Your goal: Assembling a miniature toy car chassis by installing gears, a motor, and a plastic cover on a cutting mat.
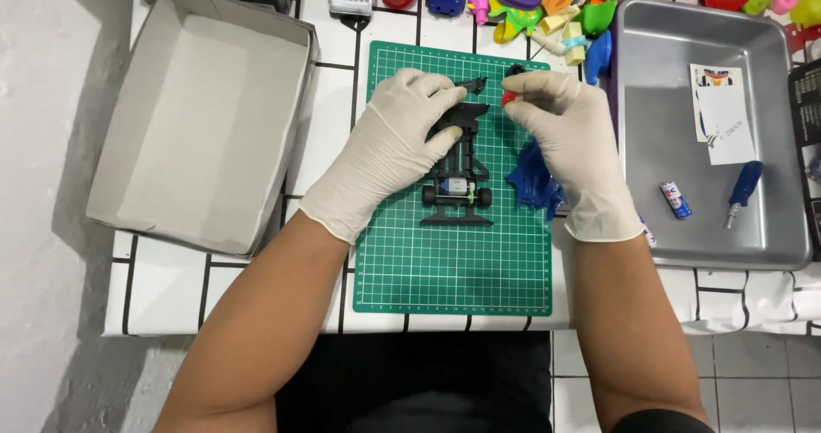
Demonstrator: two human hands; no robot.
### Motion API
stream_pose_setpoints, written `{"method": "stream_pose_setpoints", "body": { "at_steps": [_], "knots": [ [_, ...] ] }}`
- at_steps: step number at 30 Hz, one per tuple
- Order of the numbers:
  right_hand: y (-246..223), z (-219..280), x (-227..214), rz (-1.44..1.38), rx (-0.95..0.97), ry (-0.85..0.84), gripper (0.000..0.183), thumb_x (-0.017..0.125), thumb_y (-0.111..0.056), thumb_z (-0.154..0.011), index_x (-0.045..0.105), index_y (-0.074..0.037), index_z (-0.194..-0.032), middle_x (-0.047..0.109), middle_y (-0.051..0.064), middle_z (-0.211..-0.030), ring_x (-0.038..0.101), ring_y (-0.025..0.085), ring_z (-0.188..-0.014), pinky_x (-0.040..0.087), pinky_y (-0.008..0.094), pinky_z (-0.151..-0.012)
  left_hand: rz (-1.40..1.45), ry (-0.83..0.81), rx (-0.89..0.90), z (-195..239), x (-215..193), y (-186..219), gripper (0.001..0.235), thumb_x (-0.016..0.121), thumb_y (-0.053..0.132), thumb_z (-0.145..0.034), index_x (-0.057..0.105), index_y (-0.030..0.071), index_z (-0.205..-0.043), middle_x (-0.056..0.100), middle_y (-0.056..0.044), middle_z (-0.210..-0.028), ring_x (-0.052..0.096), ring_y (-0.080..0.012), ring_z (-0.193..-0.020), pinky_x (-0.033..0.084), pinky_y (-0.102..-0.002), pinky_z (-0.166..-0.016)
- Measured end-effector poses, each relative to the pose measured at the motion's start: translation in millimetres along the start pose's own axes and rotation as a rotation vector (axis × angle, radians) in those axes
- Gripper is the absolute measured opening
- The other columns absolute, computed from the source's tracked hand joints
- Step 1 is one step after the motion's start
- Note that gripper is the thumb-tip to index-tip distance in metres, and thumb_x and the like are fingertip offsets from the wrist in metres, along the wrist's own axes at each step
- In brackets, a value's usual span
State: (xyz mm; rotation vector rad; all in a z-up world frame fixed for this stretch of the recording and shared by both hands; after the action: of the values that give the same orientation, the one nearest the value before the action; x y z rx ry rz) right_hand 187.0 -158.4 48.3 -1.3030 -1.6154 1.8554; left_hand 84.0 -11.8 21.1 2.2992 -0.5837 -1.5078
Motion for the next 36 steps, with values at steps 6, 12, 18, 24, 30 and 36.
{"method": "stream_pose_setpoints", "body": {
  "at_steps": [6, 12, 18, 24, 30, 36],
  "knots": [
    [21, -6, 4, 0.107, -0.031, 0.021, 0.024, 0.077, 0.002, -0.089, 0.079, -0.009, -0.111, 0.072, 0.005, -0.089, 0.062, 0.010, -0.082, 0.051, 0.023, -0.076, -0.010, 0.006, 0.013, 0, -5, 7, 0.046, 0.076, 0.027, -0.090, 0.064, 0.010, -0.131, 0.062, -0.011, -0.120, 0.054, -0.0332, -0.123, 0.041, -0.048, -0.104],
    [13, -5, 9, 0.190, -0.074, 0.029, 0.025, 0.080, 0.004, -0.087, 0.080, -0.010, -0.108, 0.072, 0.006, -0.087, 0.063, 0.013, -0.079, 0.052, 0.027, -0.075, -0.054, -0.027, 0.029, 2, 1, 7, 0.048, 0.078, 0.028, -0.089, 0.065, 0.009, -0.131, 0.061, -0.010, -0.117, 0.054, -0.0317, -0.122, 0.040, -0.046, -0.105],
    [18, -5, 15, 0.175, -0.057, 0.005, 0.028, 0.079, 0.004, -0.087, 0.080, -0.011, -0.109, 0.073, 0.006, -0.086, 0.061, 0.013, -0.078, 0.051, 0.027, -0.074, -0.049, -0.056, 0.020, 2, 5, 5, 0.047, 0.076, 0.027, -0.089, 0.065, 0.009, -0.131, 0.061, -0.009, -0.117, 0.054, -0.0298, -0.122, 0.039, -0.045, -0.105],
    [23, -7, 18, 0.200, -0.057, 0.008, 0.022, 0.082, 0.000, -0.085, 0.080, -0.010, -0.106, 0.074, 0.006, -0.085, 0.060, 0.013, -0.076, 0.050, 0.026, -0.070, -0.036, -0.037, 0.022, 4, 4, 6, 0.048, 0.077, 0.025, -0.089, 0.064, 0.010, -0.133, 0.060, -0.008, -0.117, 0.053, -0.0290, -0.122, 0.040, -0.045, -0.104],
    [20, -9, 16, 0.193, -0.091, 0.033, 0.022, 0.082, 0.000, -0.088, 0.081, -0.011, -0.106, 0.074, 0.007, -0.087, 0.061, 0.013, -0.078, 0.050, 0.026, -0.071, 0.015, -0.014, 0.021, 5, 10, 0, 0.049, 0.078, 0.025, -0.088, 0.064, 0.010, -0.133, 0.060, -0.009, -0.117, 0.053, -0.0304, -0.122, 0.041, -0.045, -0.103],
    [23, -11, 17, 0.218, -0.099, 0.011, 0.022, 0.081, 0.000, -0.089, 0.081, -0.012, -0.107, 0.075, 0.008, -0.093, 0.065, 0.016, -0.083, 0.052, 0.028, -0.073, 0.021, -0.019, 0.027, 4, 8, 3, 0.047, 0.077, 0.023, -0.089, 0.064, 0.009, -0.131, 0.060, -0.009, -0.116, 0.054, -0.0305, -0.121, 0.042, -0.044, -0.103]
  ]
}}
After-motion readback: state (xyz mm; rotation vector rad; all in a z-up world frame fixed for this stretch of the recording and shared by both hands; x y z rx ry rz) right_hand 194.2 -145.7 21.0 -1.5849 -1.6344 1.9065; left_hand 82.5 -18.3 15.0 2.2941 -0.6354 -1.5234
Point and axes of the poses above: each hand's wrist, its own z-axis away from the middle knuckle, its own x-axis out of the palm, y = z × x, the point moved 8 cm from there along -z, towards the middle knuckle
